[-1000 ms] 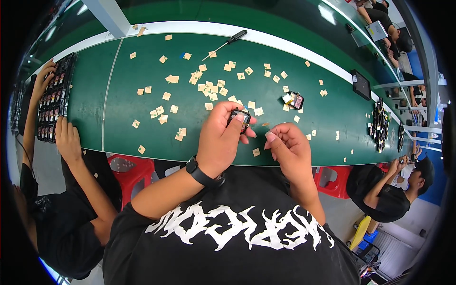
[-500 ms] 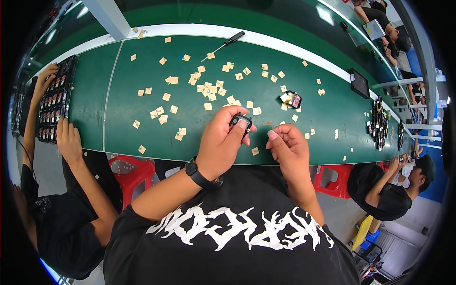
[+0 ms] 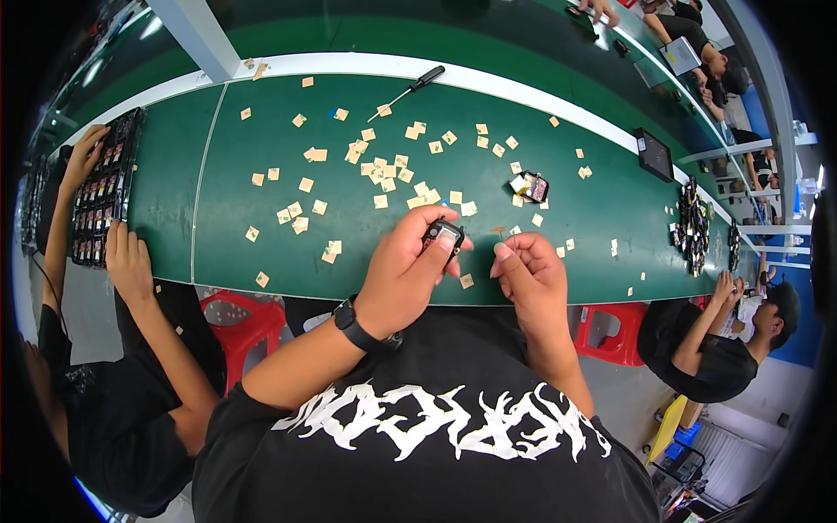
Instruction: Assembling small electronic components (possibly sensors or watch parts) at a factory workstation using tweezers.
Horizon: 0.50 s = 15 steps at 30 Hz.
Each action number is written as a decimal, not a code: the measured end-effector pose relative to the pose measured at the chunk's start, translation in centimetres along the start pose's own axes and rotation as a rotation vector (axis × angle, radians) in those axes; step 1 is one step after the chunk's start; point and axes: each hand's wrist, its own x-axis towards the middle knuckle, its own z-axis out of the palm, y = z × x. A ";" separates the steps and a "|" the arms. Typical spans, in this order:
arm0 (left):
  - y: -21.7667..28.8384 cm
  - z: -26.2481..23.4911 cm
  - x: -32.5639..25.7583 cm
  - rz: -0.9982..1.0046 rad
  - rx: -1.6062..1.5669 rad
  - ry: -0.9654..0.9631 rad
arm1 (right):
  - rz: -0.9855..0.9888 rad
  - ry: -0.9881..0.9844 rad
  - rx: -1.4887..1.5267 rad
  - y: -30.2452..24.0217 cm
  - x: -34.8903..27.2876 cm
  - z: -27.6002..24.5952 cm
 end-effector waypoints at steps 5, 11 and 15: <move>1.5 -0.9 -0.8 0.057 0.288 -0.108 | 0.020 -0.010 0.046 -0.4 0.0 0.0; 2.1 -1.4 -1.6 0.026 0.331 -0.180 | 0.040 -0.024 0.016 -0.2 0.3 0.2; 2.4 -1.6 -1.9 -0.136 0.176 -0.236 | 0.057 -0.036 0.014 -0.3 0.6 -0.2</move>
